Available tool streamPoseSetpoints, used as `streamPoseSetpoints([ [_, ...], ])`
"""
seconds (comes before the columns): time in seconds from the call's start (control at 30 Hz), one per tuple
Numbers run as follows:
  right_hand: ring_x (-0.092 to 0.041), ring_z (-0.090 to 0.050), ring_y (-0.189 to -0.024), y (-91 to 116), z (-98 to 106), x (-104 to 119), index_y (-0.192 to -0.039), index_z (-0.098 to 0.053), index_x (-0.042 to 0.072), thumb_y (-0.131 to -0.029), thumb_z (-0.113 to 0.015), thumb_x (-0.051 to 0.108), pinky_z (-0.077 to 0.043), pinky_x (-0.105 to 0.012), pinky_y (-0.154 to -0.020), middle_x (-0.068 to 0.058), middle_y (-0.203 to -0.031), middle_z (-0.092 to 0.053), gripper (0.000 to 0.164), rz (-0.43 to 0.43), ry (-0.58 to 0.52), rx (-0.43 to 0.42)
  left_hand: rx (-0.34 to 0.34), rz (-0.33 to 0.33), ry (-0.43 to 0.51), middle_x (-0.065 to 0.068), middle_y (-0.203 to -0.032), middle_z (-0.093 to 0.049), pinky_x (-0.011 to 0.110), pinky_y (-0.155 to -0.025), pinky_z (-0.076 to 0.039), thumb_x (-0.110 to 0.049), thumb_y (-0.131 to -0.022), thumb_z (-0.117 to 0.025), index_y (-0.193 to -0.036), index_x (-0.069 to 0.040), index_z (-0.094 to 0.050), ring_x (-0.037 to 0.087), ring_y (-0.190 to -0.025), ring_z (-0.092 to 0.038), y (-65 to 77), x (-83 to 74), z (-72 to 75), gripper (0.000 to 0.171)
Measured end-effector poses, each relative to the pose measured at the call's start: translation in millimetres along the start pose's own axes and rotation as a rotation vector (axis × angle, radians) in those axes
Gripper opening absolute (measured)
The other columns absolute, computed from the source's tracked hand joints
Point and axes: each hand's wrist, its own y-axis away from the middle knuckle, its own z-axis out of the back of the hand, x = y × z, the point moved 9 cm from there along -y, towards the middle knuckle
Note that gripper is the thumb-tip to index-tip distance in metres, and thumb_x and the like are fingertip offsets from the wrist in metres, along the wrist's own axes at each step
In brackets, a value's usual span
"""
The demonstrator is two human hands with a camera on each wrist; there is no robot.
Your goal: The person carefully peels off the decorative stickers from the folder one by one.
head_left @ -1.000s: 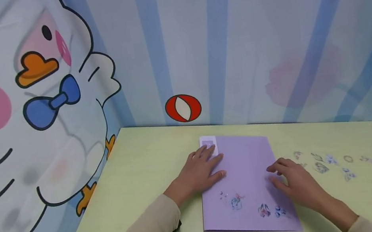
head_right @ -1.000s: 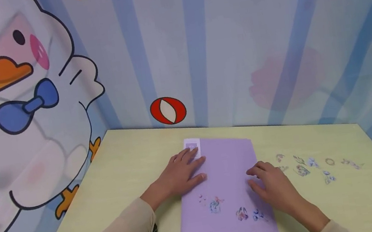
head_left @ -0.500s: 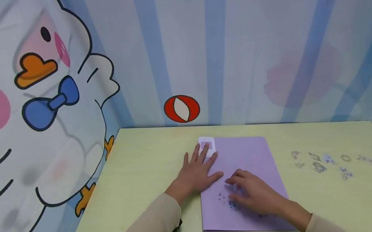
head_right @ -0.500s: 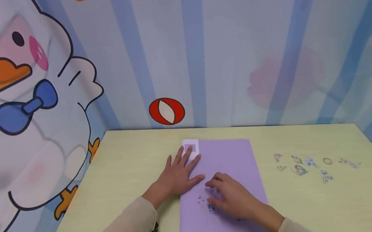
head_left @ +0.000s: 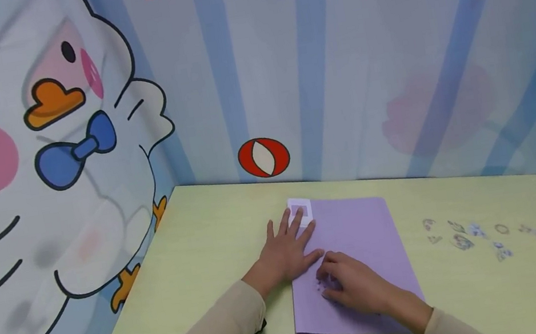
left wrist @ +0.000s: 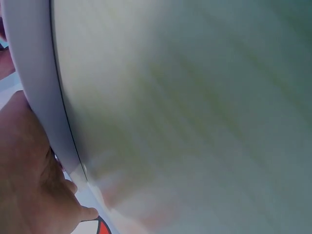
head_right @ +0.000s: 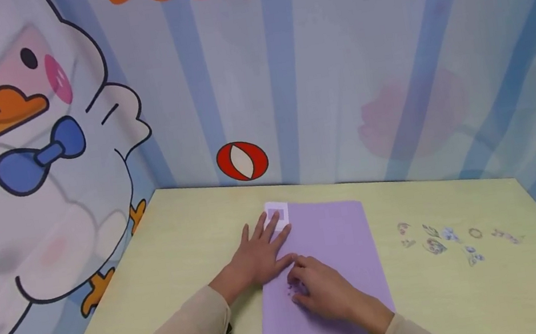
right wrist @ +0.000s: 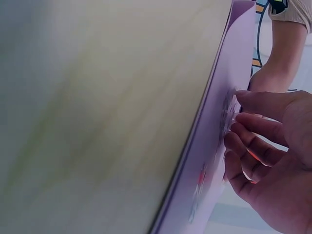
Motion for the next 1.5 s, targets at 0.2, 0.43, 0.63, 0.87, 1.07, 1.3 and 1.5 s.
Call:
streamPoseSetpoints([
  [0.2,-0.014,-0.06,-0.093,-0.8,2.3,2.0,-0.107,-0.074,0.008,-0.089,-0.085,0.01,-0.054,-0.036,-0.082,0.004,-0.105,-0.062,0.02,0.009,-0.018,-0.011,-0.008,-0.006,0.023,0.007,-0.179,0.002,0.071,-0.124,-0.013,-0.07,-0.107,-0.03,-0.172,-0.03,-0.018,0.038,-0.163,0.005,-0.6,0.3,-0.3,0.077],
  [0.43,-0.014,-0.06,-0.094,-2.5,0.4,1.4,-0.106,-0.073,0.008,-0.09,-0.085,0.011,-0.054,-0.037,-0.083,0.003,-0.106,-0.062,0.02,-0.006,-0.017,0.008,-0.025,-0.007,0.012,0.009,-0.179,-0.005,0.067,-0.124,-0.02,-0.068,-0.108,-0.032,-0.171,-0.026,-0.024,0.04,-0.163,-0.002,4.9,-2.3,7.9,0.076],
  [0.63,-0.017,-0.063,-0.1,-4.1,1.2,3.5,-0.103,-0.073,0.009,-0.089,-0.085,0.01,-0.055,-0.043,-0.09,0.003,-0.107,-0.063,0.018,-0.006,0.003,-0.001,-0.022,-0.01,0.023,0.01,-0.179,-0.003,0.064,-0.124,-0.024,-0.068,-0.108,-0.032,-0.171,-0.026,-0.022,0.041,-0.163,-0.001,6.4,-2.6,11.0,0.077],
  [0.87,-0.014,-0.06,-0.095,-5.1,1.2,1.9,-0.099,-0.07,0.013,-0.088,-0.085,0.009,-0.054,-0.041,-0.086,0.005,-0.104,-0.061,0.018,-0.021,-0.026,0.008,-0.018,-0.012,0.037,0.01,-0.179,-0.003,0.064,-0.123,-0.026,-0.068,-0.108,-0.032,-0.171,-0.026,-0.022,0.041,-0.163,-0.001,6.9,-2.5,10.5,0.076],
  [1.07,-0.01,-0.06,-0.095,-4.8,-1.3,-3.1,-0.098,-0.066,0.018,-0.091,-0.083,0.007,-0.054,-0.04,-0.09,0.009,-0.099,-0.063,0.02,-0.019,-0.106,0.019,-0.015,-0.008,0.042,0.01,-0.179,-0.002,0.063,-0.124,-0.026,-0.067,-0.109,-0.031,-0.171,-0.026,-0.021,0.041,-0.163,-0.001,7.1,-2.5,9.1,0.076],
  [1.3,-0.004,-0.06,-0.083,-7.8,-1.1,-4.6,-0.104,-0.071,0.014,-0.095,-0.076,0.003,-0.055,-0.031,-0.077,0.008,-0.093,-0.068,0.015,0.006,-0.156,0.004,-0.019,-0.003,0.049,0.009,-0.179,-0.002,0.062,-0.124,-0.026,-0.067,-0.109,-0.032,-0.171,-0.027,-0.021,0.04,-0.163,-0.002,7.1,-2.3,9.6,0.075],
  [1.5,-0.003,-0.059,-0.081,-8.4,1.0,-4.9,-0.096,-0.072,0.016,-0.095,-0.076,0.001,-0.054,-0.029,-0.075,0.012,-0.089,-0.065,0.015,-0.001,-0.147,0.0,-0.016,-0.003,0.054,0.009,-0.179,-0.003,0.063,-0.124,-0.026,-0.067,-0.108,-0.032,-0.171,-0.027,-0.021,0.041,-0.163,-0.001,7.7,-3.7,12.1,0.076],
])
